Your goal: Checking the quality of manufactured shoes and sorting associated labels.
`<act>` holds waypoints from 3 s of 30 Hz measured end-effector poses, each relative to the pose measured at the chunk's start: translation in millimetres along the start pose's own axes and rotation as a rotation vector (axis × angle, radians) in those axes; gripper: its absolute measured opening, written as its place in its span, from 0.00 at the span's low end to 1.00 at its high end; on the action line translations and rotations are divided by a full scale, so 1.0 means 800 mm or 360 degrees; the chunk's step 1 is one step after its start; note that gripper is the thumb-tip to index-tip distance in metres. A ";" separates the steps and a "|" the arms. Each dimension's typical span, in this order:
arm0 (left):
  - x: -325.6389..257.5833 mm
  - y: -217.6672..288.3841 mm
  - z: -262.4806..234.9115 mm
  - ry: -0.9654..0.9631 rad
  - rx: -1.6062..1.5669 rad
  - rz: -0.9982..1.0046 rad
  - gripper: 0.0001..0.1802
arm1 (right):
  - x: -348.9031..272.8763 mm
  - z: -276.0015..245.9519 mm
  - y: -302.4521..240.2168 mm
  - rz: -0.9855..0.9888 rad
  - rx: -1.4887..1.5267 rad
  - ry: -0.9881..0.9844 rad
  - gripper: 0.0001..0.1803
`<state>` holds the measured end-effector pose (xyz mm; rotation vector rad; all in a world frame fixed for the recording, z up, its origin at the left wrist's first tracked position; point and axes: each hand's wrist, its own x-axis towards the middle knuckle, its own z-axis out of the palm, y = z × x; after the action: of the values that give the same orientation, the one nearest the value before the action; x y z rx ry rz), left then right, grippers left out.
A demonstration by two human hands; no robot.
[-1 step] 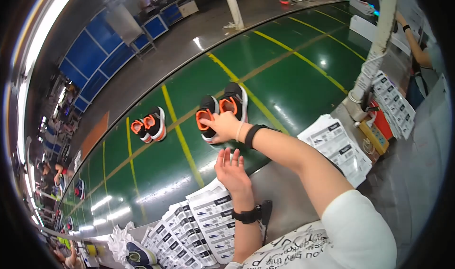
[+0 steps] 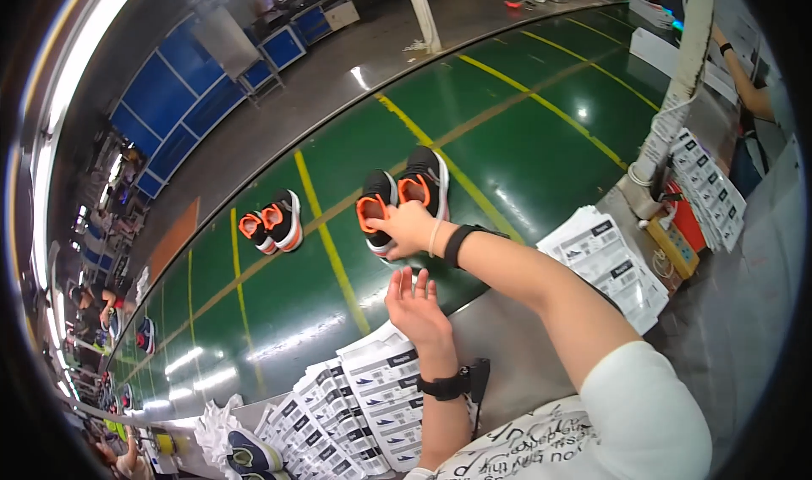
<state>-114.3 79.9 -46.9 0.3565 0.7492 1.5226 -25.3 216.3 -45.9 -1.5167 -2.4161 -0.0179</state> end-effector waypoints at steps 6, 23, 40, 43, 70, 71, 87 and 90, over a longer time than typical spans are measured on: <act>-0.006 0.015 -0.004 0.0316 -0.0005 0.0258 0.17 | -0.038 -0.011 0.002 0.0512 0.0220 -0.0022 0.31; 0.028 -0.026 -0.019 0.0264 0.0854 0.0283 0.11 | -0.410 -0.154 -0.118 0.0106 0.0705 0.0298 0.18; -0.028 0.057 -0.011 -0.0875 0.1890 -0.0564 0.16 | -0.438 -0.130 -0.062 0.1075 0.1274 0.0156 0.39; -0.039 0.074 -0.008 -0.0833 0.1968 -0.0481 0.21 | -0.431 -0.123 -0.062 0.1282 0.1404 0.0133 0.37; -0.142 -0.050 -0.046 -0.0010 0.0649 -0.0825 0.34 | -0.514 -0.098 -0.062 0.1654 0.3251 0.0234 0.30; -0.148 -0.041 -0.050 0.0007 0.0638 -0.0826 0.34 | -0.513 -0.101 -0.061 0.1628 0.3185 0.0227 0.30; -0.188 0.023 -0.034 -0.0549 0.2023 -0.0173 0.34 | -0.455 -0.146 -0.059 0.1391 0.1608 -0.0018 0.32; -0.208 0.027 -0.027 -0.0745 0.2488 -0.0191 0.37 | -0.449 -0.151 -0.078 0.1420 0.1486 -0.0238 0.33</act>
<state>-125.6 -85.3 -12.8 1.6923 1.4051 0.3993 93.2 -147.7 -10.7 -1.8828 -1.2320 1.2175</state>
